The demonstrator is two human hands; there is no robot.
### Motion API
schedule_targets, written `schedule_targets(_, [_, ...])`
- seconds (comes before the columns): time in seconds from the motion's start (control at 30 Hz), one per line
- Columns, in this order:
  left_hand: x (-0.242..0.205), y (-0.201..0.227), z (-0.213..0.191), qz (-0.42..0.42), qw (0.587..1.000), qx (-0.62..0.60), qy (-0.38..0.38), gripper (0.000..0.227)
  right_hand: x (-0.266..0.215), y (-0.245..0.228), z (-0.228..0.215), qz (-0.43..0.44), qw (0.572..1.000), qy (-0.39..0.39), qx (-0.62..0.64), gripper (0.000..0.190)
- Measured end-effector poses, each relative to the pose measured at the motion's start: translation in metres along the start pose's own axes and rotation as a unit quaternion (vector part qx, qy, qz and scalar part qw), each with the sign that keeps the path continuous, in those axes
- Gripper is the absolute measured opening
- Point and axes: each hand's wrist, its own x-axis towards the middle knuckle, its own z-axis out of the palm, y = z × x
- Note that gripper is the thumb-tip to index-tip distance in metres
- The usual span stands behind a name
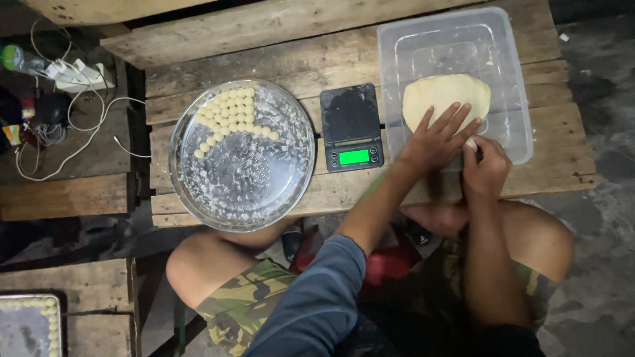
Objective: The person tears small pieces of dough from a larger mass in a plastic container, weighs each piece on a digital scale, rolls it into a ball between the palms, and places it on a floured metal tray. The process repeats throughout the clip.
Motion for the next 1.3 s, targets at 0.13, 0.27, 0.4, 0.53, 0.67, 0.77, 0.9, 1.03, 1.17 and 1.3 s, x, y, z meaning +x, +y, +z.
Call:
schedule_targets(0.13, [0.002,0.001,0.001,-0.013,0.999,0.028,-0.034,0.069,0.007,-0.008,-0.002,0.064,0.997,0.019,0.03,0.015])
schedule_targets(0.27, [0.001,0.006,0.004,-0.04,0.998,0.024,-0.038,0.059,0.0,-0.009,-0.002,0.159,0.985,0.028,0.067,0.017])
schedule_targets(0.4, [0.005,0.006,-0.01,-0.044,0.996,0.049,-0.063,0.068,-0.003,-0.017,-0.013,0.279,0.948,0.029,0.149,0.018])
schedule_targets(0.53, [0.017,0.0,-0.034,0.005,0.987,0.101,-0.126,0.053,0.022,-0.043,-0.048,0.306,0.895,0.126,0.299,0.013])
schedule_targets(0.67, [0.032,0.0,-0.059,-0.032,0.971,0.108,-0.212,0.088,0.035,-0.061,-0.069,0.415,0.797,0.172,0.404,0.021])
schedule_targets(0.77, [0.015,-0.005,-0.035,-0.16,0.876,-0.282,-0.357,0.09,0.021,-0.084,-0.066,0.421,0.828,0.149,0.339,0.021])
schedule_targets(0.9, [-0.022,0.012,-0.157,-0.298,0.777,-0.552,-0.06,0.069,0.023,-0.16,-0.064,0.379,0.84,0.101,0.374,0.041])
schedule_targets(1.03, [-0.081,0.008,-0.265,-0.394,0.748,-0.515,-0.139,0.034,-0.002,-0.162,-0.031,0.351,0.894,-0.101,0.26,0.022])
schedule_targets(1.17, [-0.122,-0.005,-0.35,-0.45,0.728,-0.458,-0.24,0.02,0.006,-0.16,0.018,0.286,0.915,-0.145,0.246,0.025])
schedule_targets(1.3, [-0.163,-0.015,-0.338,-0.436,0.733,-0.463,-0.24,0.017,0.035,-0.156,0.074,0.236,0.932,-0.172,0.216,0.027])
